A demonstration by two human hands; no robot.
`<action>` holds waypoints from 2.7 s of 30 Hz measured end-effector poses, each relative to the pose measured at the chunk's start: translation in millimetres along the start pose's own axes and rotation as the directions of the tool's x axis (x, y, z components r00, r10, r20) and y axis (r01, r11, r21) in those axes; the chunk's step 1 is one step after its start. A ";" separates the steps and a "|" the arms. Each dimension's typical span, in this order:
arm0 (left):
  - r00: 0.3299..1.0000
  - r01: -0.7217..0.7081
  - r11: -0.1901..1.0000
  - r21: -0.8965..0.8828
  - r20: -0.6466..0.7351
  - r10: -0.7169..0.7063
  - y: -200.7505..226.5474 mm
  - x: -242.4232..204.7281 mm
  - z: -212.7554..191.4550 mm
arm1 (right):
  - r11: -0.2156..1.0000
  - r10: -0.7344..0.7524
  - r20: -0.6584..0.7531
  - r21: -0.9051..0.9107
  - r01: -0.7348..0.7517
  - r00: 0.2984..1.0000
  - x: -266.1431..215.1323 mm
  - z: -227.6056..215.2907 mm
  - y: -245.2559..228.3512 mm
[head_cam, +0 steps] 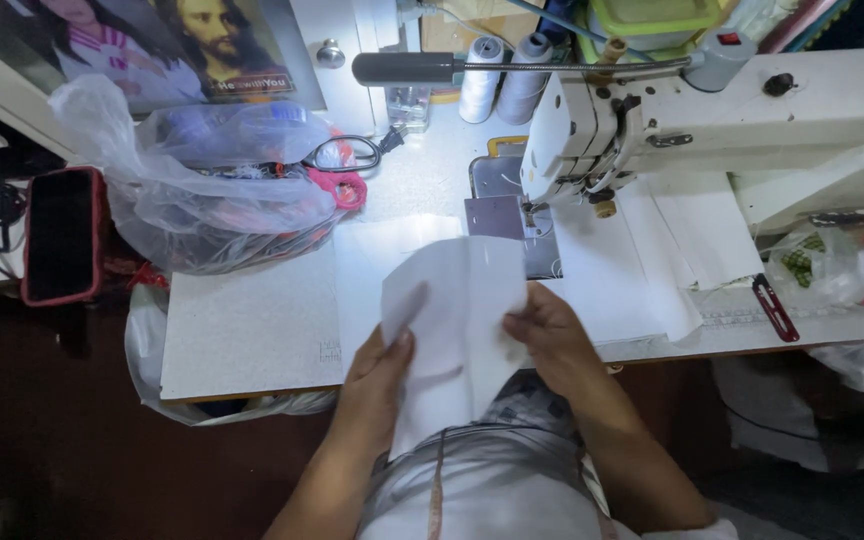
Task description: Folding and arranging small white fabric pieces on a sewing machine table.
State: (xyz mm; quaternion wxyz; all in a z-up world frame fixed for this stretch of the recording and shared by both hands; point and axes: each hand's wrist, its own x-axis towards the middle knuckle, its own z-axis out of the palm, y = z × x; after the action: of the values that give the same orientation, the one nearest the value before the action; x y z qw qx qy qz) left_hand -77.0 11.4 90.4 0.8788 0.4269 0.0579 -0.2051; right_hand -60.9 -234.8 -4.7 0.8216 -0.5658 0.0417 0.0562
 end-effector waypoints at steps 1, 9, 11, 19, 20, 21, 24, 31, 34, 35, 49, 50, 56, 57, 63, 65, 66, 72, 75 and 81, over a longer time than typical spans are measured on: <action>0.993 -0.013 0.999 0.038 -0.113 0.017 3.4 -3.3 -6.5 | 0.998 0.034 0.037 -0.044 -0.032 0.999 8.8 10.2 5.0; 0.968 -0.094 0.859 0.503 -0.156 0.197 39.3 21.3 -38.8 | 0.447 -0.418 0.151 -0.825 0.347 0.896 43.6 66.0 36.2; 0.968 -0.086 0.916 0.391 -0.186 0.170 16.4 54.8 -77.3 | 0.324 -0.470 0.159 -0.884 0.337 0.868 44.4 68.1 32.2; 0.929 -0.055 0.791 0.609 -0.260 0.265 31.5 80.7 -57.1 | 0.202 -0.451 0.191 -0.930 0.309 0.872 58.4 53.9 37.4; 0.917 -0.059 0.658 0.751 -0.219 0.333 32.8 78.8 -56.8 | 0.168 -0.435 0.200 -0.940 0.298 0.878 59.3 53.0 40.3; 0.916 -0.058 0.659 0.750 -0.222 0.333 28.0 80.0 -66.7 | 0.168 -0.432 0.203 -0.939 0.300 0.879 59.8 52.8 38.1; 0.884 -0.010 0.286 0.958 -0.125 0.451 16.8 79.4 -88.7 | 0.156 -0.406 0.198 -0.947 0.281 0.892 61.9 52.9 34.1; 0.686 -0.230 -0.406 0.884 0.443 0.577 -33.2 95.3 -68.5 | 0.176 -0.318 0.158 -0.959 0.222 0.935 66.8 50.4 30.9; 0.733 -0.351 -0.409 0.843 0.519 0.440 -51.8 99.9 -61.6 | 0.210 -0.280 0.136 -0.957 0.199 0.950 67.0 45.7 34.5; 0.783 -0.318 -0.435 0.842 0.492 0.380 -57.1 104.3 -66.3 | 0.234 -0.272 0.127 -0.953 0.194 0.954 68.2 43.3 36.0; 0.965 -0.147 -0.436 0.888 0.226 0.136 -45.3 100.8 -60.2 | 0.666 -0.095 0.013 -0.743 0.073 0.995 0.5 22.9 4.2; 0.969 -0.141 -0.437 0.888 0.215 0.125 -42.8 101.0 -58.3 | 0.573 -0.121 0.008 -0.816 0.076 0.993 -6.7 27.3 -0.7; 0.976 -0.138 -0.418 0.898 0.196 0.100 -39.0 99.5 -55.5 | 0.219 -0.165 0.076 -0.969 0.112 0.983 -19.8 52.9 -11.5; 0.975 -0.139 -0.418 0.898 0.197 0.099 -39.6 99.5 -55.8 | 0.218 -0.165 0.075 -0.970 0.111 0.983 -18.6 54.8 -8.6; 0.973 -0.144 -0.401 0.905 0.204 0.109 -36.9 96.6 -55.0 | 0.391 -0.231 0.060 -0.908 0.149 0.971 -9.5 56.2 6.8; 0.972 -0.151 -0.362 0.920 0.205 0.116 -36.6 96.2 -55.3 | 0.504 -0.228 -0.048 -0.860 0.076 0.972 -5.4 53.0 13.3; 0.972 -0.151 -0.362 0.920 0.205 0.115 -37.1 96.4 -56.4 | 0.504 -0.228 -0.048 -0.860 0.075 0.973 -1.5 48.3 17.5; 0.967 -0.162 -0.342 0.926 0.219 0.134 -38.7 98.2 -60.0 | 0.759 -0.124 0.003 -0.643 0.097 0.992 10.7 33.6 28.3; 0.948 -0.183 -0.333 0.925 0.256 0.189 -41.0 98.1 -61.3 | 0.687 -0.109 0.035 -0.720 0.101 0.993 7.0 34.8 24.4; 0.919 -0.211 -0.288 0.934 0.289 0.267 -42.7 100.4 -66.9 | 0.442 -0.211 0.071 -0.883 0.160 0.975 -1.7 54.4 -3.0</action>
State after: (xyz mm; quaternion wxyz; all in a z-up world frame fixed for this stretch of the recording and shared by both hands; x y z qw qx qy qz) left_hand 1.7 8.5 -10.5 0.2325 0.9528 -0.1944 0.0161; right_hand -61.9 -185.1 17.7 0.4101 -0.9107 -0.0350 -0.0346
